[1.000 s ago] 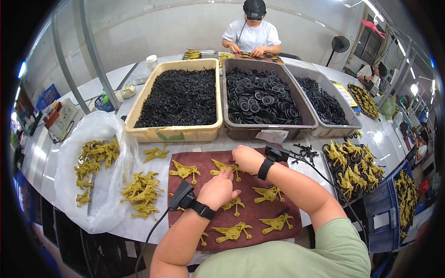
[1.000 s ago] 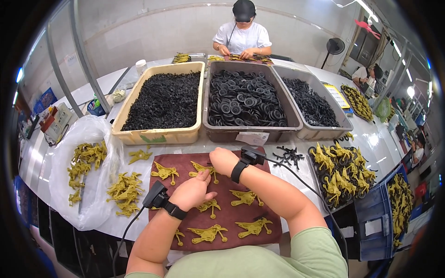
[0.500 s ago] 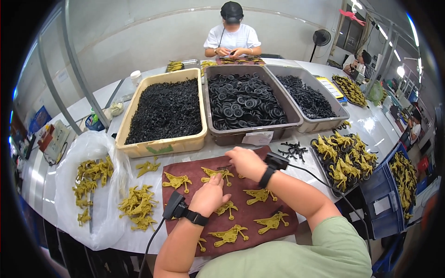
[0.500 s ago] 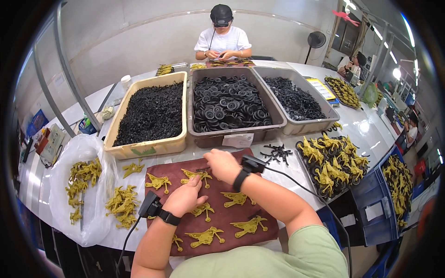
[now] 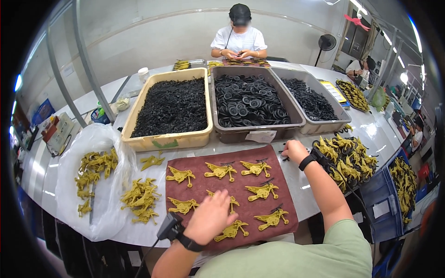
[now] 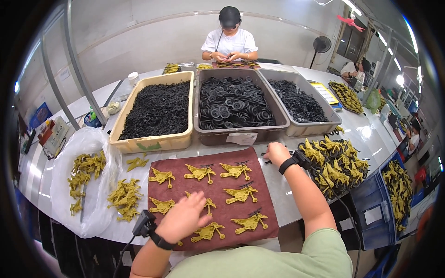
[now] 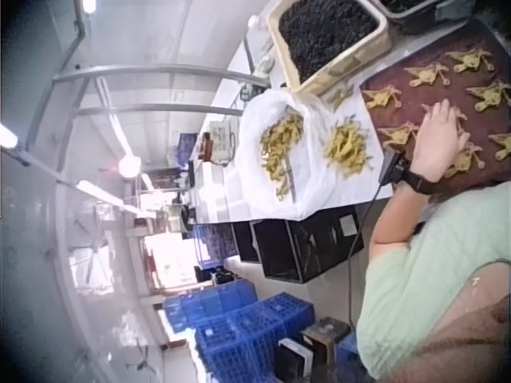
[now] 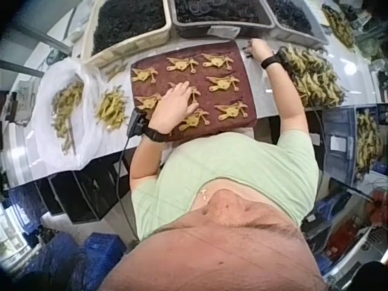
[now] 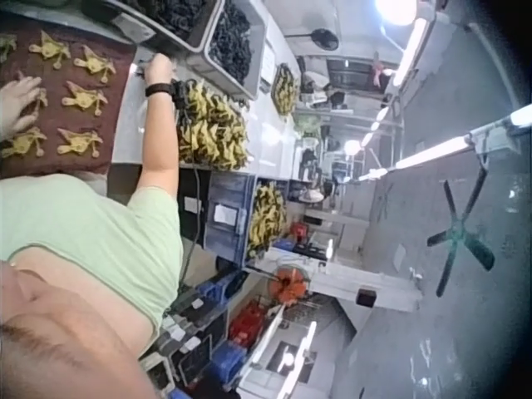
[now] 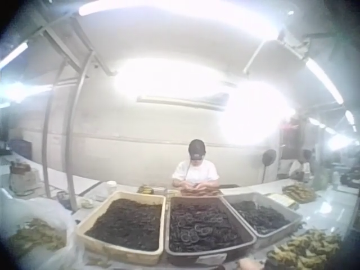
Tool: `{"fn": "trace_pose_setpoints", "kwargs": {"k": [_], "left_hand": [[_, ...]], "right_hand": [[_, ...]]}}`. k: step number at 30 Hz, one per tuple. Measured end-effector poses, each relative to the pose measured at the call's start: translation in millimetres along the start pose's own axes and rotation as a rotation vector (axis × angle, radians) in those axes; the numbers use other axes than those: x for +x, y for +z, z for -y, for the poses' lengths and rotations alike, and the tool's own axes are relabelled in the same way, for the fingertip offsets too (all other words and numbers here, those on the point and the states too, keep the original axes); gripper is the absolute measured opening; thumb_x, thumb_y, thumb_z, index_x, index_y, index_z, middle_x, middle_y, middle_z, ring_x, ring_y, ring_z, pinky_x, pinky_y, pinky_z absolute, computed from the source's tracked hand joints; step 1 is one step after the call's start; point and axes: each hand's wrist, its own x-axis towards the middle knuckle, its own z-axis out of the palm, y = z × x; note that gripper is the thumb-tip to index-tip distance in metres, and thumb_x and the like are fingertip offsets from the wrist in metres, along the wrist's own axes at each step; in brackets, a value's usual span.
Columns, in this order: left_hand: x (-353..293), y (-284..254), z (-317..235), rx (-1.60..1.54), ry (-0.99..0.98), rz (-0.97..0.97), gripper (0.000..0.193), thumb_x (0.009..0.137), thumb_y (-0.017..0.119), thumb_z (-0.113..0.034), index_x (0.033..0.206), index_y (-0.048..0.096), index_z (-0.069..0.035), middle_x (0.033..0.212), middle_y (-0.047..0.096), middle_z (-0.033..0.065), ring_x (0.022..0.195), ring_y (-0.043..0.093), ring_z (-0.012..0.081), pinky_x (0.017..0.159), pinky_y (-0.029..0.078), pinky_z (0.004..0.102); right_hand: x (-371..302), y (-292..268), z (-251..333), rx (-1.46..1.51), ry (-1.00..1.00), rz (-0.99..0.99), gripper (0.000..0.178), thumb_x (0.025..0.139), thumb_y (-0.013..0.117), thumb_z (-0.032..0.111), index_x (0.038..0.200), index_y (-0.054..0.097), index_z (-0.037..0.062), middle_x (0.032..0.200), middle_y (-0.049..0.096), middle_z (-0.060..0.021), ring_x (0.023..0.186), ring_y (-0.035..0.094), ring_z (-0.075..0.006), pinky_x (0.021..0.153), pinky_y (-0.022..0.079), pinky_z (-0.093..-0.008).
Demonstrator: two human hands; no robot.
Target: Assembling toy motorcycles by attaching plastic wheels to the frames.
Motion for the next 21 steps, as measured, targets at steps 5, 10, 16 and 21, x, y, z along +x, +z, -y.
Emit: {"fn": "trace_pose_setpoints", "kwargs": {"k": [5, 10, 16, 21], "left_hand": [[-26.2, 22.4, -13.9, -0.017, -0.001, 0.054, 0.059, 0.086, 0.059, -0.038, 0.123, 0.049, 0.006, 0.133, 0.048, 0.0199, 0.123, 0.046, 0.0308, 0.1, 0.038, 0.0375], [-26.3, 24.8, -17.1, -0.001, -0.066, -0.02, 0.06, 0.085, 0.061, -0.037, 0.125, 0.048, 0.006, 0.134, 0.047, 0.0169, 0.121, 0.047, 0.0268, 0.097, 0.04, 0.0347], [-17.9, 30.8, -7.5, -0.045, -0.048, -0.022, 0.054, 0.082, 0.063, -0.035, 0.118, 0.056, 0.004, 0.133, 0.05, 0.0117, 0.116, 0.048, 0.0237, 0.094, 0.042, 0.0381], [-20.3, 22.4, -11.4, 0.066, -0.032, 0.001, 0.056, 0.082, 0.063, -0.038, 0.118, 0.057, 0.004, 0.133, 0.05, 0.0131, 0.125, 0.043, 0.027, 0.1, 0.038, 0.0426]], "right_hand": [[-37.5, -20.4, 93.2, 0.434, -0.269, 0.111, 0.016, 0.076, 0.071, 0.011, 0.088, 0.068, 0.0009, 0.08, 0.068, -0.0125, 0.072, 0.066, -0.0196, 0.065, 0.051, -0.031], [-79.1, -7.7, 170.2, 0.578, -0.38, 0.51, 0.017, 0.08, 0.065, 0.01, 0.094, 0.067, -0.0006, 0.081, 0.068, -0.0127, 0.071, 0.066, -0.0207, 0.064, 0.051, -0.032], [-81.0, 23.0, 169.8, 0.353, -0.629, 0.449, 0.016, 0.082, 0.062, 0.011, 0.092, 0.066, -0.0006, 0.081, 0.067, -0.0151, 0.076, 0.065, -0.0284, 0.07, 0.051, -0.036], [-79.4, 24.4, 171.3, 0.361, -0.627, 0.471, 0.014, 0.081, 0.063, 0.011, 0.09, 0.065, -0.0005, 0.082, 0.067, -0.0163, 0.079, 0.065, -0.0303, 0.071, 0.05, -0.0373]]}}
